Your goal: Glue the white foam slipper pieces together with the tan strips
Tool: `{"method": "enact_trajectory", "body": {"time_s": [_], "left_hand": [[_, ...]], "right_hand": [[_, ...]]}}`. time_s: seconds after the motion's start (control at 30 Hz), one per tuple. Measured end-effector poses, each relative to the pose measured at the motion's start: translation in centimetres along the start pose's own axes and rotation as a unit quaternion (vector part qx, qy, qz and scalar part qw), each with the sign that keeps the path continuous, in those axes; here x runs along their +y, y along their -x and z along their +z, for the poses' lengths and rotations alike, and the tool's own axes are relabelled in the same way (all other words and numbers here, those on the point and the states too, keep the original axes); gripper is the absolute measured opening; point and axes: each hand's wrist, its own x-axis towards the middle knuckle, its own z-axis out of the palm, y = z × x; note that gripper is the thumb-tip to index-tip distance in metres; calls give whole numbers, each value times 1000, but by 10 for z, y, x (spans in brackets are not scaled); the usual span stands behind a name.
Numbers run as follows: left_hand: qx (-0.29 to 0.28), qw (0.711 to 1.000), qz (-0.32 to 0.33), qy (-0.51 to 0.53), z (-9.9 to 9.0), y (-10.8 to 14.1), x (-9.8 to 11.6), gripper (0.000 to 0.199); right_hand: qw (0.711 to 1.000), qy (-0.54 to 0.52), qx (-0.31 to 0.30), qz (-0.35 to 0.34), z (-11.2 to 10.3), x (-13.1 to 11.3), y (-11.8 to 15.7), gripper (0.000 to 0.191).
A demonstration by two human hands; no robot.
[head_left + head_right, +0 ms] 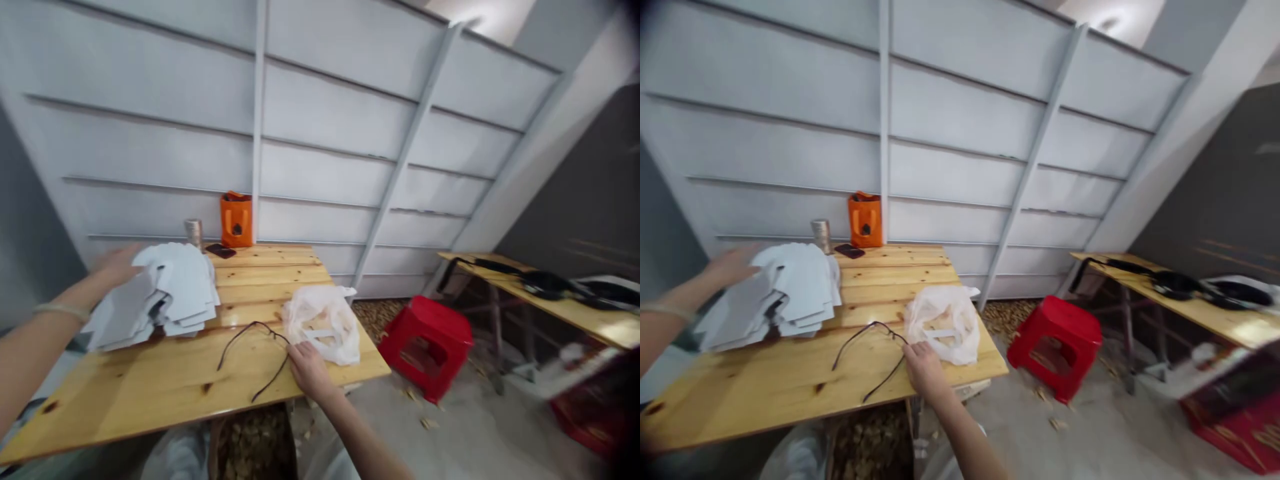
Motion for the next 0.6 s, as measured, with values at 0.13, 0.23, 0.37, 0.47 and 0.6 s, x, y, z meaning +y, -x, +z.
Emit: {"method": "enact_trajectory", "body": {"time_s": [0.13,0.23,0.37,0.47,0.6], "left_hand": [[98,991,72,-56,52,37,4,46],[161,965,206,-33,80,93,6,37],[128,965,228,-20,104,172,-14,32],[64,982,175,-20,113,212,-42,30],[-21,999,36,-12,114,224,-63,32]], "right_hand": [[997,19,-12,78,1,0,6,33],[981,43,14,188,2,3,7,31],[983,10,-21,183,11,13,4,25],[993,-33,-48,104,19,18,2,38],[994,-38,-15,97,28,25,4,58]]}}
